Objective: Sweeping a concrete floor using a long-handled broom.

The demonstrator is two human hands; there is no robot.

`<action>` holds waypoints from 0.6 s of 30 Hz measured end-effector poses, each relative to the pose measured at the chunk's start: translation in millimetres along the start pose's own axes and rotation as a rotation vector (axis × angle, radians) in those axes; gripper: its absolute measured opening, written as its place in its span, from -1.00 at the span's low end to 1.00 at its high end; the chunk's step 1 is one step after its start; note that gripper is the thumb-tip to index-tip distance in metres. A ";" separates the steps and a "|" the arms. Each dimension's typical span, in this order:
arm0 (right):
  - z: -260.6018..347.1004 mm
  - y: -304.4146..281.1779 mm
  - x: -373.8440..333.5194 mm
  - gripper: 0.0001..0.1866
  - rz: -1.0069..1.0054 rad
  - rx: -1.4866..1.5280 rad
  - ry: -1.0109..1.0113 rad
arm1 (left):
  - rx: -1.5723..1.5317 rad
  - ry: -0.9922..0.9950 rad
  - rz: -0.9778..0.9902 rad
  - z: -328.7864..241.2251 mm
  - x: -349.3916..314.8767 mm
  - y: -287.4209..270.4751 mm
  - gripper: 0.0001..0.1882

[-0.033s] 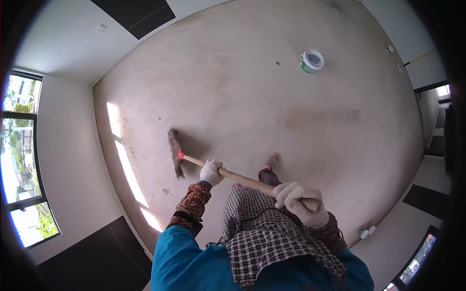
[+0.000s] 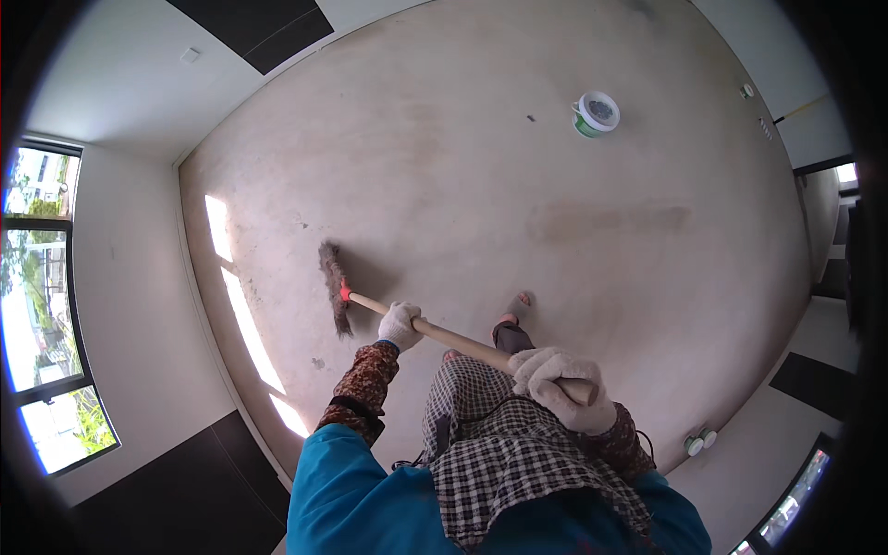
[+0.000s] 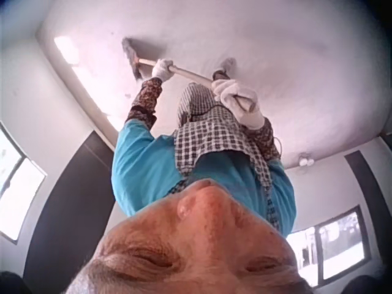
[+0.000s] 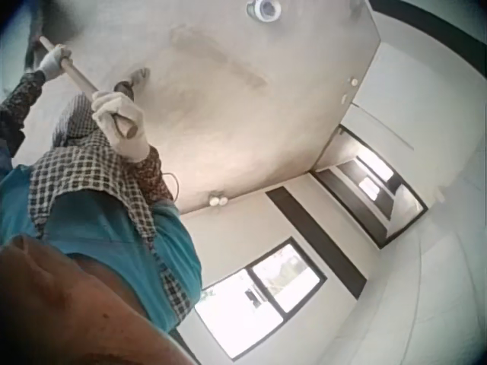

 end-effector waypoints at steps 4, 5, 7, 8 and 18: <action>21.1 -29.3 -33.2 -0.88 -0.082 -0.231 -0.104 | -0.132 0.227 0.030 -80.4 45.2 60.2 -0.81; 46.3 -39.4 -44.1 -0.89 -0.135 -0.376 -0.126 | -0.213 0.314 -0.023 -128.2 58.3 70.5 -0.84; 84.6 -56.4 -69.5 -0.94 -0.325 -0.491 -0.144 | -0.307 0.379 0.058 -202.3 77.7 102.5 -0.85; 95.5 -57.9 -86.8 -0.85 -0.358 -0.619 -0.154 | -0.273 0.407 0.049 -231.6 86.6 130.0 -0.84; 121.7 -9.8 -112.7 -0.73 -0.468 -0.774 -0.359 | -0.549 0.660 0.156 -367.3 64.7 163.9 -0.86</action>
Point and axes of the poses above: each hand's wrist, its own x-axis towards the middle knuckle, its own y-axis out of the palm, z = x × y, the point moved 6 cm from there along x, towards the middle knuckle, and after that the axes turned 1 degree about -z, right-handed, at the moved point
